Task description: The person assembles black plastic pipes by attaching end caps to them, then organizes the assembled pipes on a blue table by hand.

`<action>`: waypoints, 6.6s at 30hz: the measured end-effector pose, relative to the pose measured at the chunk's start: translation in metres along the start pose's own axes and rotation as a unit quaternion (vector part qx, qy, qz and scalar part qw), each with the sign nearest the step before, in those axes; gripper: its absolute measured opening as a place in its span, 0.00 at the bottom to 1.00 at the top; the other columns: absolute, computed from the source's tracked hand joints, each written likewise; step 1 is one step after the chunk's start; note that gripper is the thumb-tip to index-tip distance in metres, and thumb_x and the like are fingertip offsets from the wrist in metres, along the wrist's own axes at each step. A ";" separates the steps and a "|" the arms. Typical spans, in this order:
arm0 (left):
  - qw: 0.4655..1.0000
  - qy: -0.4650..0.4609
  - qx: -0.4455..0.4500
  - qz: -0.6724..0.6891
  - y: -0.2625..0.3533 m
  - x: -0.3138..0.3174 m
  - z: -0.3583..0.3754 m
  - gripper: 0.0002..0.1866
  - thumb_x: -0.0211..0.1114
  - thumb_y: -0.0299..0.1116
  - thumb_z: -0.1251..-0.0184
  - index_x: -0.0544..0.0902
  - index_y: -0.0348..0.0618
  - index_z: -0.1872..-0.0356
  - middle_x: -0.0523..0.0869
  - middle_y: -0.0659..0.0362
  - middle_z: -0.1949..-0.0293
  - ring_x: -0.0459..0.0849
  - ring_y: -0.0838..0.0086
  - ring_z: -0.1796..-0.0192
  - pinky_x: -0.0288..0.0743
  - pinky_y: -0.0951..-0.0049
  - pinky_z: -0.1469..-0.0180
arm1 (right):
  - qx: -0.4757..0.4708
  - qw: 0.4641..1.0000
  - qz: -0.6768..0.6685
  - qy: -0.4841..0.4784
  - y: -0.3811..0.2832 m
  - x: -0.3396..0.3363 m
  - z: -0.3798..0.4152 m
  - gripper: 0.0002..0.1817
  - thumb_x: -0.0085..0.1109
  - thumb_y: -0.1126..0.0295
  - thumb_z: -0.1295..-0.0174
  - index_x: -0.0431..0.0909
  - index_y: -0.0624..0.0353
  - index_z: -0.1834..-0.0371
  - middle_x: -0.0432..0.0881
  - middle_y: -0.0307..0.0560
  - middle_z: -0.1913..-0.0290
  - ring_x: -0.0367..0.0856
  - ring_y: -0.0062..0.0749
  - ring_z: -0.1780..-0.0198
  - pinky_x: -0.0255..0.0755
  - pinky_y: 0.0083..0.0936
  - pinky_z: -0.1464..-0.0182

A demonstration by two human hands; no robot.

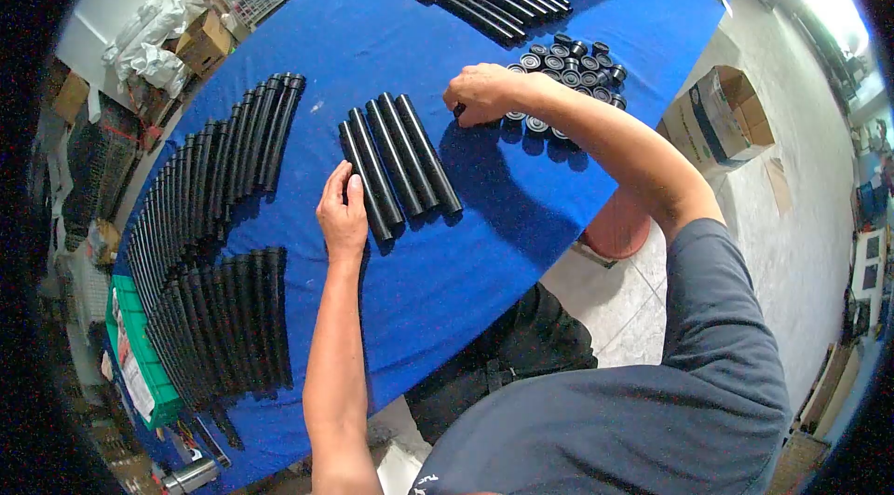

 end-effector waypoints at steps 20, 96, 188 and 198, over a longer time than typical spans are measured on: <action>1.000 -0.002 0.000 0.004 0.006 -0.002 0.000 0.17 0.63 0.36 0.25 0.84 0.32 0.45 0.86 0.43 0.42 0.85 0.50 0.39 0.78 0.58 0.36 | -0.119 0.982 0.122 -0.086 -0.010 0.012 0.031 0.48 0.71 0.72 0.43 0.60 0.29 0.19 0.68 0.54 0.30 0.70 0.53 0.30 0.69 0.54 0.30; 0.994 0.071 -0.001 -0.082 0.000 -0.018 0.006 0.16 0.71 0.33 0.41 0.85 0.37 0.54 0.85 0.44 0.42 0.80 0.51 0.37 0.72 0.57 0.32 | 0.176 0.831 -0.277 0.449 -0.094 0.030 0.250 0.38 0.78 0.72 0.45 0.67 0.61 0.31 0.79 0.52 0.49 0.77 0.35 0.63 0.77 0.31 0.59; 0.981 -0.163 0.029 -0.096 0.107 -0.077 0.153 0.31 0.84 0.37 0.52 0.84 0.38 0.46 0.87 0.49 0.48 0.86 0.54 0.45 0.78 0.60 0.39 | 0.035 0.592 -0.803 0.057 -0.205 0.115 0.145 0.24 0.75 0.67 0.38 0.83 0.62 0.39 0.88 0.35 0.62 0.80 0.17 0.64 0.75 0.20 0.63; 0.954 -0.208 -0.185 0.113 0.096 -0.097 0.210 0.18 0.71 0.17 0.46 0.83 0.35 0.52 0.88 0.52 0.52 0.86 0.65 0.49 0.77 0.68 0.42 | -0.215 0.710 -0.649 0.170 -0.252 0.040 0.170 0.28 0.74 0.61 0.38 0.80 0.58 0.36 0.89 0.53 0.58 0.90 0.40 0.61 0.84 0.34 0.60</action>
Point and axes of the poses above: each hand's wrist, its own z-axis away from the middle knuckle, its own x-axis out of the palm, y = z × x, the point moved 10 cm from there along -z, towards the middle knuckle
